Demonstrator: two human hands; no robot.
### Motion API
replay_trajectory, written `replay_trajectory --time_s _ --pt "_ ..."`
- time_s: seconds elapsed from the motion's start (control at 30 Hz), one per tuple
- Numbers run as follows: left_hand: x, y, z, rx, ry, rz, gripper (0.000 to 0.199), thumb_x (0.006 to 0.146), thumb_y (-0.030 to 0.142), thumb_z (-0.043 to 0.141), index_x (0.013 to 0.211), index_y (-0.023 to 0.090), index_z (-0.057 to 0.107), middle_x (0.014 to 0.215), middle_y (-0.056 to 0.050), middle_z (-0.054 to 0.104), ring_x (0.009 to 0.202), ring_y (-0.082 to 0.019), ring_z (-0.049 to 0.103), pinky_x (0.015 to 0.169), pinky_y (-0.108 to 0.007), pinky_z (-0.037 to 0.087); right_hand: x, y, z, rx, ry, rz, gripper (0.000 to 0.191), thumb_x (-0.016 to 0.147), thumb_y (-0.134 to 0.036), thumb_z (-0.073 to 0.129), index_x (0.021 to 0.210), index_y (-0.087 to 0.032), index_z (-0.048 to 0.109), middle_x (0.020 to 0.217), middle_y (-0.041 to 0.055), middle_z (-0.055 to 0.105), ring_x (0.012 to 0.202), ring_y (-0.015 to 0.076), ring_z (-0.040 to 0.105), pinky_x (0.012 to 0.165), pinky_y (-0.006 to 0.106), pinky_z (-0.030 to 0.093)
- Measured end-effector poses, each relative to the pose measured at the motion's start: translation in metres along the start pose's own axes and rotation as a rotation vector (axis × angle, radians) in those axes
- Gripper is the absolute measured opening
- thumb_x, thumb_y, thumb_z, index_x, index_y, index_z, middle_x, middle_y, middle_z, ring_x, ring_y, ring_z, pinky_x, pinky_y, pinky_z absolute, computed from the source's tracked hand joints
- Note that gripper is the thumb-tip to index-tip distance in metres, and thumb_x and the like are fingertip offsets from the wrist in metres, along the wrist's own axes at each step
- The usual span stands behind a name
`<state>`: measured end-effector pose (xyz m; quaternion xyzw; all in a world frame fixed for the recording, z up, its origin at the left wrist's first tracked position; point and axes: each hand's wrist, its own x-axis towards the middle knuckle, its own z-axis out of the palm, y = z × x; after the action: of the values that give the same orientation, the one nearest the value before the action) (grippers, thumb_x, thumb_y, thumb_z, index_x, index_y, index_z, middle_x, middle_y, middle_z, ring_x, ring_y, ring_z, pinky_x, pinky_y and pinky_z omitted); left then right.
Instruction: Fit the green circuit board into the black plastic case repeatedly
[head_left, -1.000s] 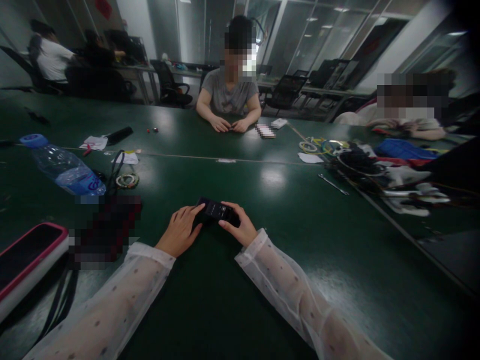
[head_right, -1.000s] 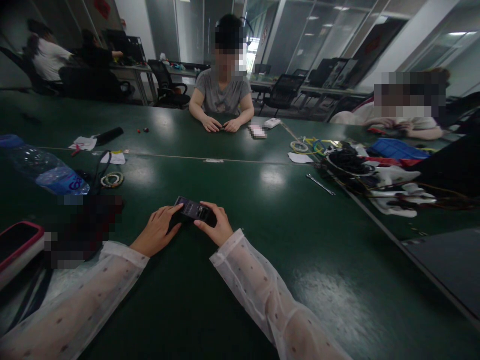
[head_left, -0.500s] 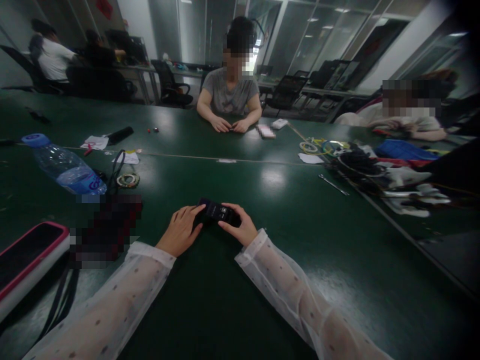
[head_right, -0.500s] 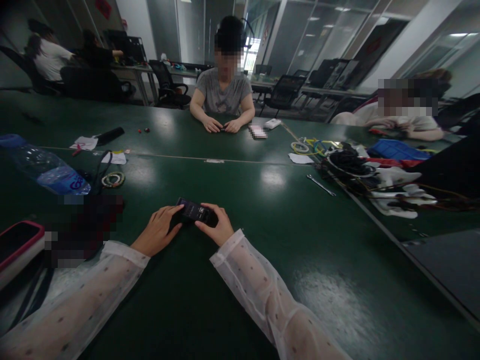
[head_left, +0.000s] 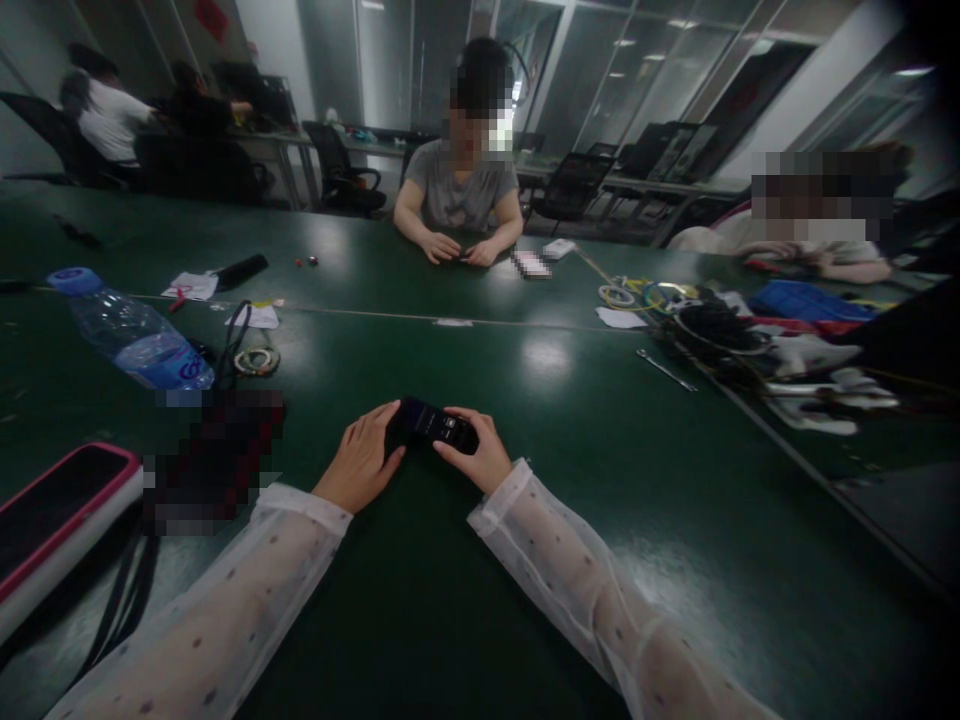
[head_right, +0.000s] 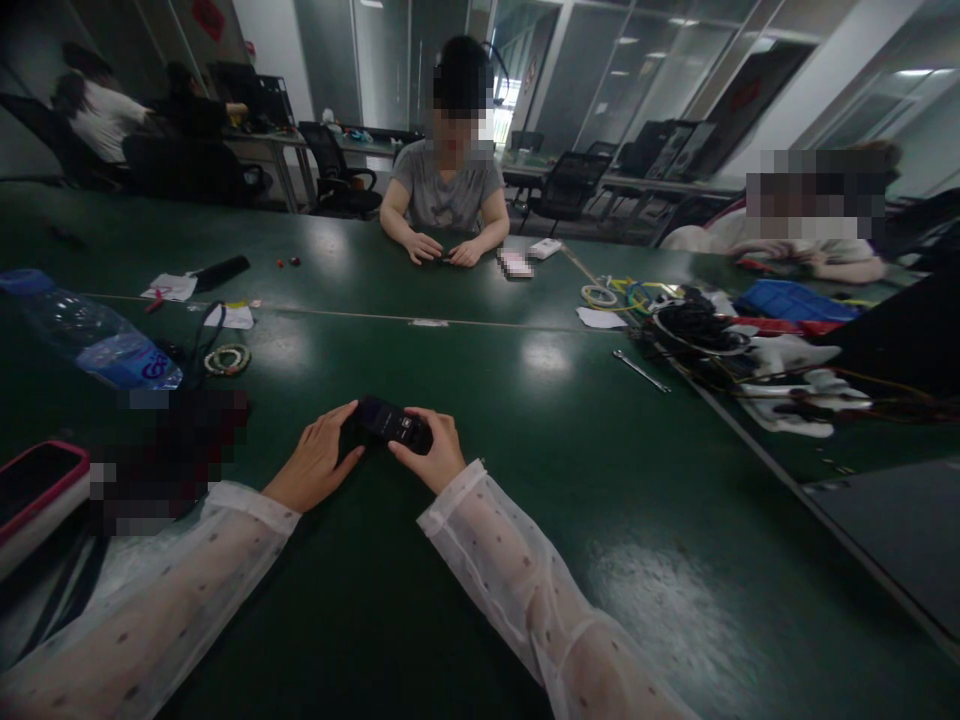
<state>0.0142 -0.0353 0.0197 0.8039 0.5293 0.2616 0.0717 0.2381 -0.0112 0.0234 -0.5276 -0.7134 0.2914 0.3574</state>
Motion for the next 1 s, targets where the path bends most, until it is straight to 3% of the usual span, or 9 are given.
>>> replay_trajectory --time_s 0.17,0.3,0.43,0.57,0.77,0.87,1.0 --pt "0.0 -0.001 0.0 0.018 -0.028 -0.013 0.063 0.092 0.035 0.045 0.145 0.022 0.014 0.143 -0.013 0.037 0.13 -0.027 0.038 0.104 -0.047 0.035 0.004 0.01 0.005 -0.067 0.11 -0.052 0.041 0.077 -0.047 0.065 0.108 -0.022 0.058 0.106 0.0105 0.057 0.11 0.0304 0.049 0.094 0.054 0.044" --pt "0.001 0.001 -0.001 0.051 -0.058 -0.015 0.051 0.093 0.034 0.044 0.14 0.022 0.028 0.141 -0.012 0.039 0.129 -0.028 0.039 0.102 -0.048 0.036 0.004 0.009 0.005 -0.087 0.128 -0.062 0.045 0.076 -0.049 0.065 0.11 -0.023 0.056 0.109 0.0107 0.057 0.111 0.0309 0.047 0.094 0.054 0.044" --pt "0.002 0.001 -0.002 0.085 -0.09 -0.001 0.038 0.093 0.034 0.043 0.129 0.022 0.043 0.137 -0.012 0.043 0.127 -0.029 0.04 0.099 -0.05 0.038 0.001 0.004 0.004 -0.12 0.119 -0.109 0.055 0.07 -0.04 0.072 0.117 -0.022 0.05 0.116 0.0115 0.054 0.113 0.0312 0.046 0.094 0.053 0.043" --pt "0.002 0.002 -0.003 0.095 -0.09 0.01 0.037 0.093 0.033 0.043 0.128 0.022 0.044 0.134 -0.011 0.045 0.125 -0.028 0.041 0.099 -0.05 0.039 0.001 0.005 0.005 -0.1 0.157 -0.13 0.047 0.072 -0.029 0.07 0.113 -0.022 0.05 0.11 0.0101 0.056 0.107 0.029 0.051 0.091 0.05 0.046" --pt "0.002 0.003 -0.004 0.102 -0.103 0.007 0.036 0.093 0.032 0.043 0.128 0.021 0.045 0.134 -0.01 0.045 0.126 -0.028 0.04 0.1 -0.049 0.038 0.003 0.006 0.004 0.006 0.166 -0.15 0.045 0.073 -0.03 0.069 0.113 -0.021 0.051 0.106 0.0074 0.06 0.098 0.0247 0.059 0.086 0.044 0.049" --pt "0.003 0.003 -0.004 0.102 -0.106 0.012 0.036 0.093 0.032 0.042 0.128 0.021 0.044 0.135 -0.011 0.044 0.126 -0.028 0.04 0.1 -0.049 0.038 0.0 0.001 0.001 0.043 0.274 -0.155 0.046 0.075 -0.032 0.069 0.115 -0.022 0.05 0.105 0.0069 0.06 0.097 0.0237 0.06 0.086 0.043 0.049" --pt "0.002 0.001 -0.004 0.091 -0.1 0.024 0.037 0.094 0.033 0.042 0.129 0.022 0.043 0.135 -0.01 0.044 0.127 -0.027 0.039 0.1 -0.049 0.038 0.0 0.002 -0.003 0.06 0.544 -0.154 0.05 0.077 -0.032 0.067 0.121 -0.019 0.047 0.113 0.0101 0.056 0.104 0.0244 0.057 0.091 0.043 0.047"
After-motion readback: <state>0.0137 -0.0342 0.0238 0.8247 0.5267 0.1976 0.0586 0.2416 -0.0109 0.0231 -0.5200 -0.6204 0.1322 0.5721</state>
